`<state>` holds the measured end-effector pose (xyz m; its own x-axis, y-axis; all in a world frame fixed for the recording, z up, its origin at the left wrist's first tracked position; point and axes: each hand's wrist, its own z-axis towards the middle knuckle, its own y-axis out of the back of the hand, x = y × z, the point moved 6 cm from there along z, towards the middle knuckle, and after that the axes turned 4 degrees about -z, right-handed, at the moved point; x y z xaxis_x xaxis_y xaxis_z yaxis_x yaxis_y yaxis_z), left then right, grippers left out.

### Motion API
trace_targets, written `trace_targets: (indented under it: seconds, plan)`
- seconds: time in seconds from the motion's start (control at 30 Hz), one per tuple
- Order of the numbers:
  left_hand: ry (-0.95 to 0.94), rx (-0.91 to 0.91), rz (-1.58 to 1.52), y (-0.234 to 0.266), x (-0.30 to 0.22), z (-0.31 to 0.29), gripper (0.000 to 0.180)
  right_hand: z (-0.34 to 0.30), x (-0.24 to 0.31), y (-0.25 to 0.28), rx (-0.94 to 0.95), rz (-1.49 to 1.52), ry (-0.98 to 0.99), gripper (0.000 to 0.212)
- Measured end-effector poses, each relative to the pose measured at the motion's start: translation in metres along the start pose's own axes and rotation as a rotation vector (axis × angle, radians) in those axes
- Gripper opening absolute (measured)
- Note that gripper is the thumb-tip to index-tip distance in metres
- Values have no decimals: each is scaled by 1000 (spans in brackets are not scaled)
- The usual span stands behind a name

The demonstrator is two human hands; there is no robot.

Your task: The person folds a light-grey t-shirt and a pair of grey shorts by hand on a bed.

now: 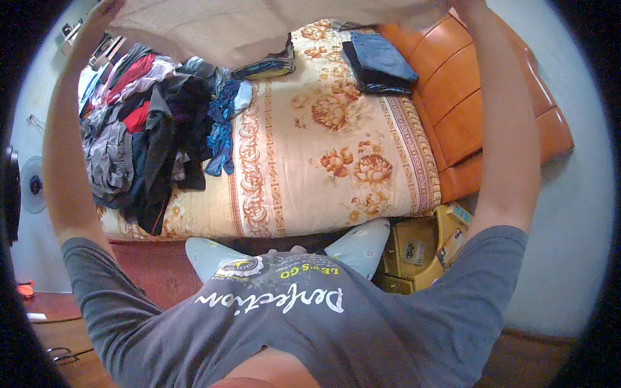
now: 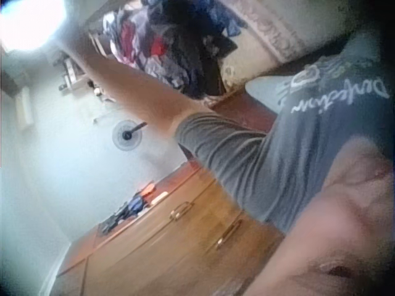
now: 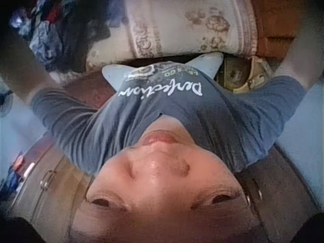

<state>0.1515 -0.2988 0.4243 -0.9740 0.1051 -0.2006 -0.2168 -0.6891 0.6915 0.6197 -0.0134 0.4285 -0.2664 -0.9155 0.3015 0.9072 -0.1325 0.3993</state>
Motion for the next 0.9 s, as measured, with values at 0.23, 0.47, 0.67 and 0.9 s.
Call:
trace_targets:
  seconds: [0.23,0.47,0.67,0.9]
  plan:
    - [408,309,-308,-120,-85,-171,8,-165,-29,-44,551,175,50,3]
    - [537,365,-346,-267,-127,-411,15,-420,-30,-68,792,-186,88,14]
    - [624,376,-43,-259,-170,-447,15,-478,-20,-54,710,48,-271,20]
    - [910,-366,-768,-139,-195,-371,8,-396,13,19,466,250,-581,11]
